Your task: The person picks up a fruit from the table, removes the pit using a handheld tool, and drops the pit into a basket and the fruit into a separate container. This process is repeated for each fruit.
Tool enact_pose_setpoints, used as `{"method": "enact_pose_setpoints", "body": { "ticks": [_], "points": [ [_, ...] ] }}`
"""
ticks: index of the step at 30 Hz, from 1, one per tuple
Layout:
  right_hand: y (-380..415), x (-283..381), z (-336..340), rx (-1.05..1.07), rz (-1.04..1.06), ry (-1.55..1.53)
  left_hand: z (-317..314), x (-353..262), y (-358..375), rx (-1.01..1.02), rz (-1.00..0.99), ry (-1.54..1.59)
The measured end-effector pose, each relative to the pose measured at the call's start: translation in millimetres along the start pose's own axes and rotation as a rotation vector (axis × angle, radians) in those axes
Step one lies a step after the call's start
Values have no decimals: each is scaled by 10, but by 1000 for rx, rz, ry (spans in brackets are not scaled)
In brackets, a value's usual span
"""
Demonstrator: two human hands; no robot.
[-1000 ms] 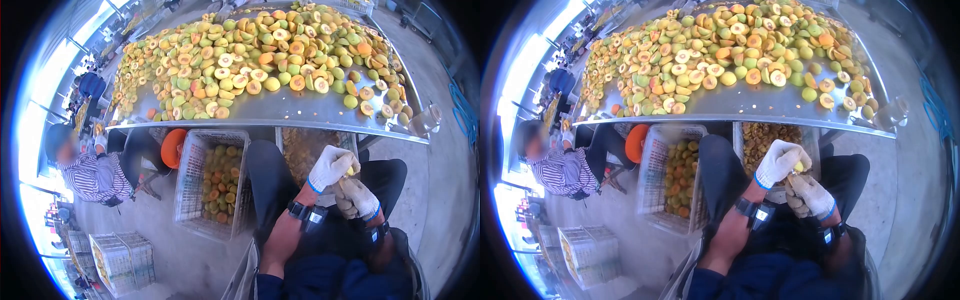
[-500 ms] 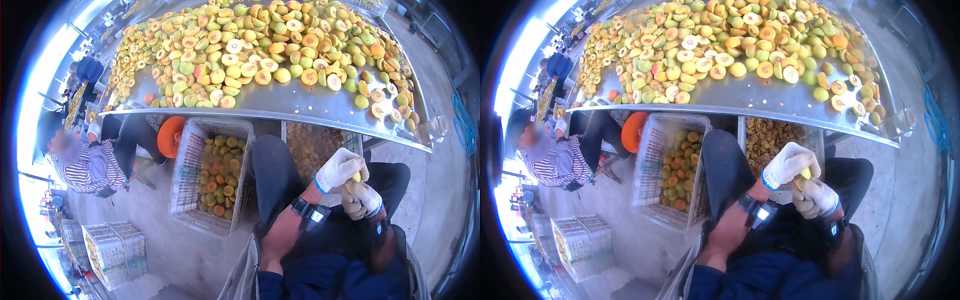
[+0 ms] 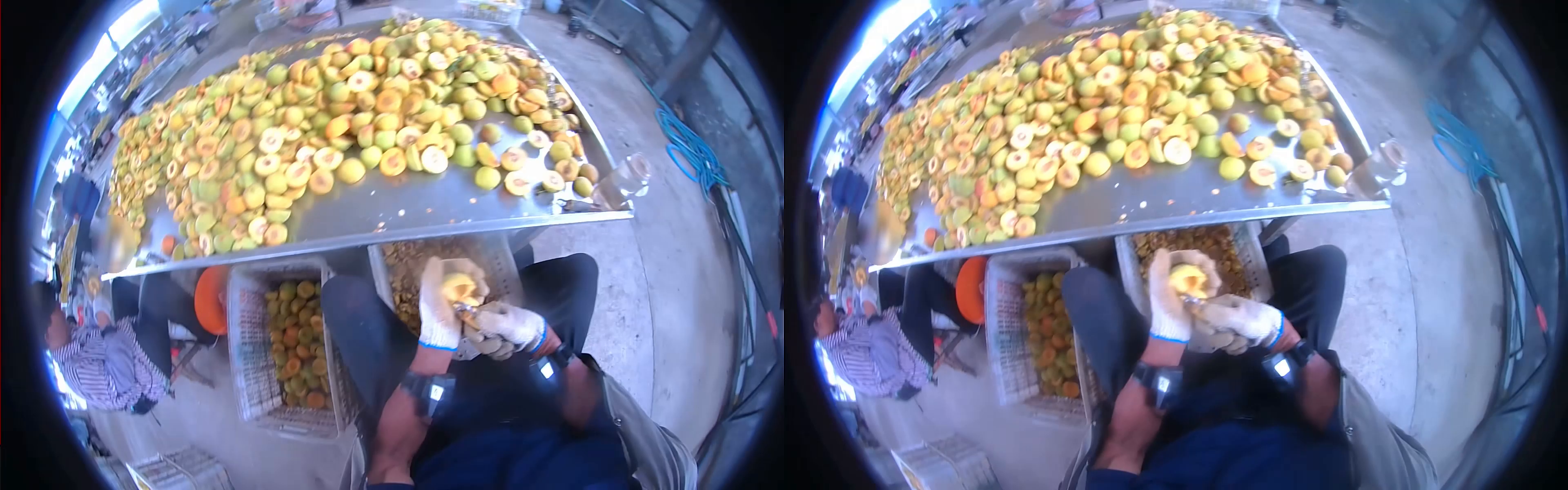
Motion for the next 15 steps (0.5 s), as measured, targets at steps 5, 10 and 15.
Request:
{"method": "enact_pose_setpoints", "body": {
  "ticks": [5,10,15],
  "points": [
    [-65,-19,184,-150,337,54,73,-119,-24,-230,-107,-20],
    [-107,88,402,-458,232,181,-78,-728,29,-44,-319,-68],
    [-159,9,518,-678,254,126,345,-2023,515,-391,-770,-464]
  ]
}}
Point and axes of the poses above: each hand's wrist, its own y-axis away from the middle knuckle, its own z-axis out of the back of the hand, x = y × z, the point moved 5 cm from there along -y, towards the middle knuckle, and after that the axes turned 15 degrees about -z, right-handed, at the moved point
